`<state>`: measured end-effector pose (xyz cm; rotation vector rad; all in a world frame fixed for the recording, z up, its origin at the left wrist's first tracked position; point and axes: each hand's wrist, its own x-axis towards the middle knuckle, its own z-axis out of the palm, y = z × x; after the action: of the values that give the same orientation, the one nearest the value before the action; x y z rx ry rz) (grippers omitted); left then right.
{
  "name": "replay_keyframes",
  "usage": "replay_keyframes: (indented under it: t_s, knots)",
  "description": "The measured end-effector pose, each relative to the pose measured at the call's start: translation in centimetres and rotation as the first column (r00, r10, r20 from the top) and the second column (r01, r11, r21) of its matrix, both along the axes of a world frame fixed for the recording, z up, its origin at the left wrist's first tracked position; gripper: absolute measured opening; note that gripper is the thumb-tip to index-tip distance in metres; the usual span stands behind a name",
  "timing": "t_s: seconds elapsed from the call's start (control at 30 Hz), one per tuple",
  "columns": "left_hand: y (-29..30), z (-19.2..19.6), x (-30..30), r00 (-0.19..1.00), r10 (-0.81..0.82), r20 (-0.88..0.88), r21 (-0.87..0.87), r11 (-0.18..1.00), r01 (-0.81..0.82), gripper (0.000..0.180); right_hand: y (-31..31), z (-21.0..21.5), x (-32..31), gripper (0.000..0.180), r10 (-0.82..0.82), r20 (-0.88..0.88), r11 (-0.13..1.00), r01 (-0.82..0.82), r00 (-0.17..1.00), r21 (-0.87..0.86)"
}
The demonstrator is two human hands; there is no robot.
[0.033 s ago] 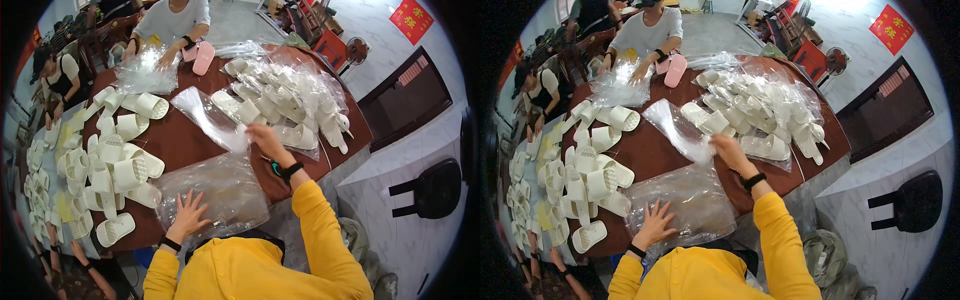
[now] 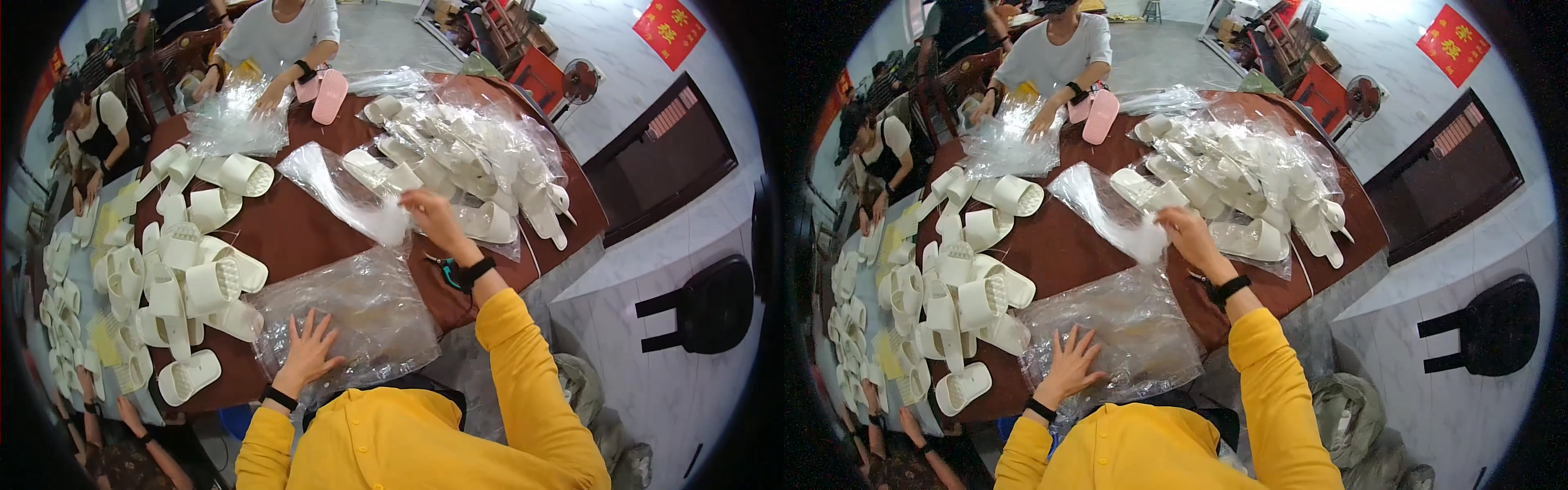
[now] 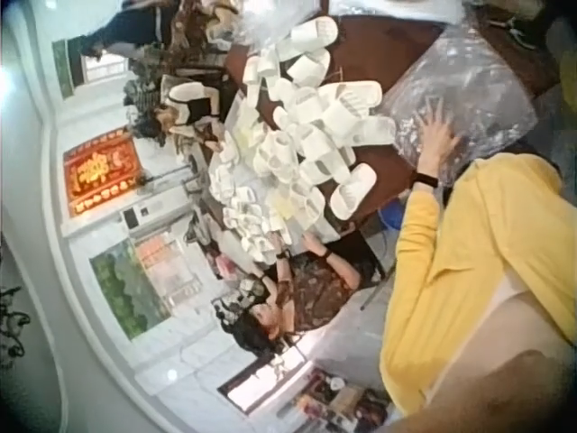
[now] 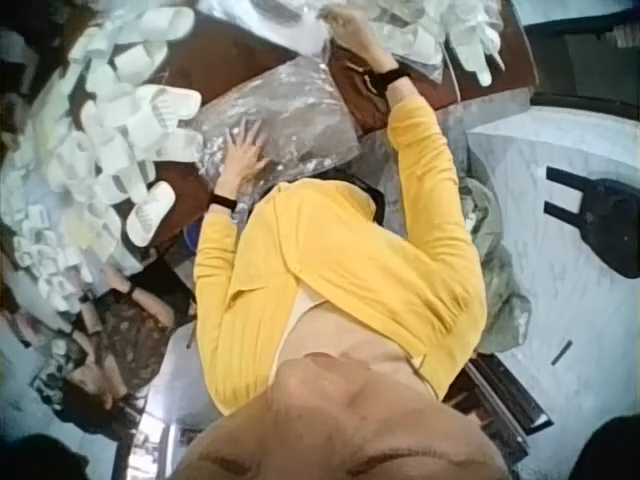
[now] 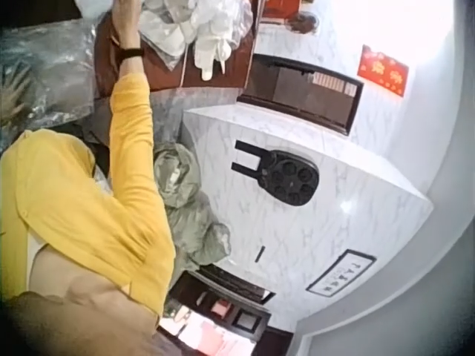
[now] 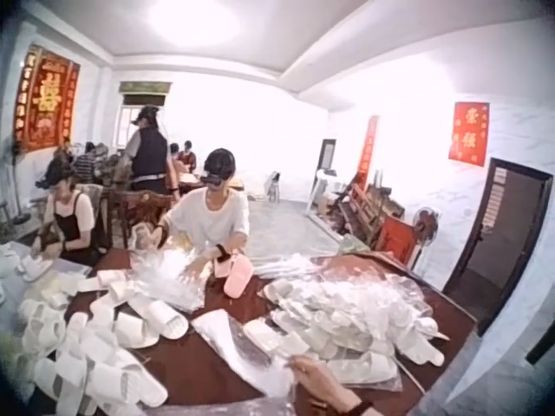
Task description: The recorder is packing sandals into plastic bags in a shoe manufacturing facility.
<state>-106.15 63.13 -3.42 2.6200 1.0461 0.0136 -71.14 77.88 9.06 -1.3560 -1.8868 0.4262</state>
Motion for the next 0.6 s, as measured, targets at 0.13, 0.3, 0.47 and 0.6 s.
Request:
replay_keyframes:
  t_s: [0.13,0.3,0.47,0.6]
  knots:
    - [0.8,0.2,1.8,0.995,0.072,0.069,0.120,0.990,-0.080,0.074,0.4,5.8,-3.6,0.021,0.076,-0.028,0.992,-0.073,0.997,0.098]
    - [2.2,0.2,3.7,0.980,0.189,0.055,0.019,0.981,-0.191,0.080,-4.7,2.5,-3.5,0.030,0.172,0.087,0.984,-0.176,0.981,0.042]
    - [1.7,0.0,3.9,0.979,0.196,0.049,0.043,0.979,-0.198,0.083,-9.6,-8.3,-0.2,0.043,0.184,0.395,0.977,-0.123,0.900,-0.175]
    - [-0.7,3.4,3.2,0.999,0.034,-0.033,-0.053,0.998,-0.036,0.097,-10.3,-11.6,2.5,0.059,0.161,0.480,0.987,-0.133,0.862,-0.093]
